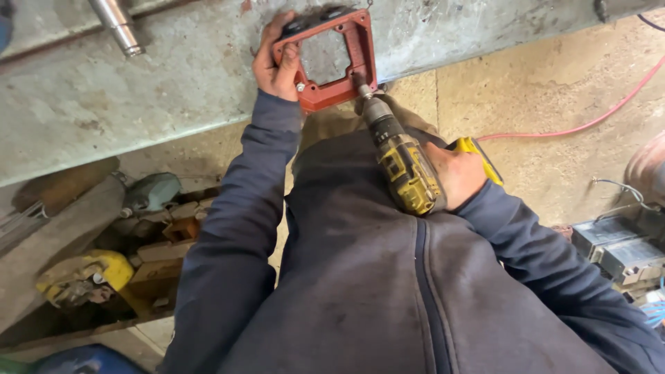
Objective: The person uses a cordless drill to make holes in a small red metal plate held against a workbench. They reposition the plate and continue drilling additional holes, then briefly inspect the plate before resuming drilling.
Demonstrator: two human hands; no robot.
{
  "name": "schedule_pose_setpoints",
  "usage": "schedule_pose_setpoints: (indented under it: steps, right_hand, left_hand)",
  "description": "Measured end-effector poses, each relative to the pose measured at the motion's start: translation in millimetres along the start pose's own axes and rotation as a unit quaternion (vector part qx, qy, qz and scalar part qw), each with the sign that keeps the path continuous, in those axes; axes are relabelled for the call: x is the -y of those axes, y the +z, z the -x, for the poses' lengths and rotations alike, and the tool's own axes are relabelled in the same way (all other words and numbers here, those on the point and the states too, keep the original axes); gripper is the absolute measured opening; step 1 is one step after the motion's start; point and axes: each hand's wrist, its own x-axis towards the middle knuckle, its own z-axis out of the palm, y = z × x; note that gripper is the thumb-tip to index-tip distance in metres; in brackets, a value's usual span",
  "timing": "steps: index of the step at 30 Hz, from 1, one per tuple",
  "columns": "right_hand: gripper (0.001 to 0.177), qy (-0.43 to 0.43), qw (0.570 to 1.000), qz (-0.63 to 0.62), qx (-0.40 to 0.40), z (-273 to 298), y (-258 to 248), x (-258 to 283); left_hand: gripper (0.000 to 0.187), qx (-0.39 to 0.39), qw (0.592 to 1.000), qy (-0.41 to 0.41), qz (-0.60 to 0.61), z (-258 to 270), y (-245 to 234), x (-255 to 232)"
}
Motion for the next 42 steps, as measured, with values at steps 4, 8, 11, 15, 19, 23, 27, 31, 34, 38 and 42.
schedule_pose_setpoints:
  steps: [4,8,11,15,19,23,27,31,34,38,42]
  right_hand:
    - [0.033,0.033,0.999,-0.019,-0.016,-4,0,8]
    - [0.033,0.001,1.0,-0.001,-0.009,-10,-3,13]
    - [0.036,0.004,1.0,0.015,-0.011,-10,1,11]
    - [0.034,-0.004,1.0,0.006,0.001,-14,-1,17]
    - [0.027,-0.028,0.999,0.034,-0.013,-8,12,3]
    - [0.033,0.004,1.0,0.027,-0.016,-6,7,9]
    - [0.032,0.016,1.0,0.01,-0.01,-6,1,13]
    - [0.036,0.068,0.998,0.014,0.007,-2,-4,17]
    - [0.032,0.066,0.995,0.022,0.068,0,-6,16]
    - [0.034,0.1,0.994,0.046,0.026,-2,-2,26]
    - [0.033,0.114,0.991,0.052,0.052,-3,-6,28]
  left_hand:
    - [0.06,-0.006,1.0,-0.027,0.012,1,2,-8]
    - [0.061,-0.006,1.0,-0.017,0.014,1,1,-4]
    - [0.061,-0.009,1.0,-0.012,0.007,0,-1,-2]
    - [0.062,-0.008,1.0,-0.018,0.024,5,-5,12]
    - [0.057,-0.024,0.997,0.009,0.072,1,-2,15]
    - [0.06,-0.017,0.999,-0.032,0.028,9,-2,-1]
    - [0.063,-0.02,1.0,-0.011,-0.013,1,-2,7]
    - [0.061,-0.021,0.999,-0.025,0.026,3,3,-1]
    - [0.06,-0.014,0.999,-0.014,0.031,1,6,-3]
    - [0.058,-0.018,0.998,-0.037,0.045,2,4,-7]
    - [0.058,-0.021,0.999,-0.023,0.015,2,5,-8]
